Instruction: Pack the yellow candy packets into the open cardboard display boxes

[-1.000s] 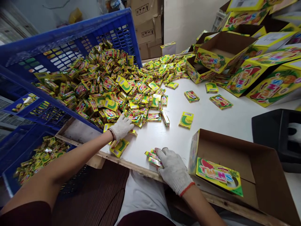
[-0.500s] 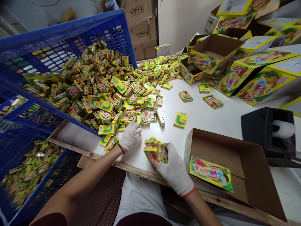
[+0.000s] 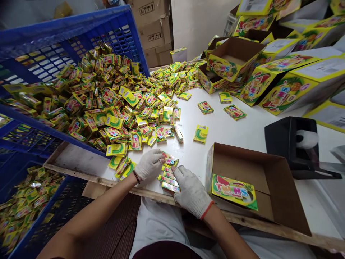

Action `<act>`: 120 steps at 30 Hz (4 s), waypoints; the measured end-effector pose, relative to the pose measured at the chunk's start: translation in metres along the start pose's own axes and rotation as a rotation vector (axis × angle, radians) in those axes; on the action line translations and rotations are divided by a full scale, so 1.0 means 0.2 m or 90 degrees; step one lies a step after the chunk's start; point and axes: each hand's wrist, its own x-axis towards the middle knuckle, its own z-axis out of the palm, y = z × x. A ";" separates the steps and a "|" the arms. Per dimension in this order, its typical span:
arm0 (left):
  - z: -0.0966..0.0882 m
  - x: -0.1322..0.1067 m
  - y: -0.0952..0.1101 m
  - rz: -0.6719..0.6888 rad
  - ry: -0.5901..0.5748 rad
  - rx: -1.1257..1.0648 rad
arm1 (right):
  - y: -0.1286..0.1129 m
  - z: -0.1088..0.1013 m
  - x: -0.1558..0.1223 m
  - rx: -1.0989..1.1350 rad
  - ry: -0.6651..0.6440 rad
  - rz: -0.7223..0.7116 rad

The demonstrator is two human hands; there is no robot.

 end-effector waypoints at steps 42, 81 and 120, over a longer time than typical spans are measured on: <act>0.21 -0.11 0.41 -0.207 0.187 -0.596 | 0.10 -0.73 -0.27 0.314 0.173 0.142; 0.21 0.13 0.37 -0.319 0.219 -0.281 | 0.34 -0.47 0.05 0.223 -0.182 0.120; -0.09 0.95 0.37 -0.008 -0.114 -0.165 | 0.50 -1.03 0.35 -0.152 0.099 -0.130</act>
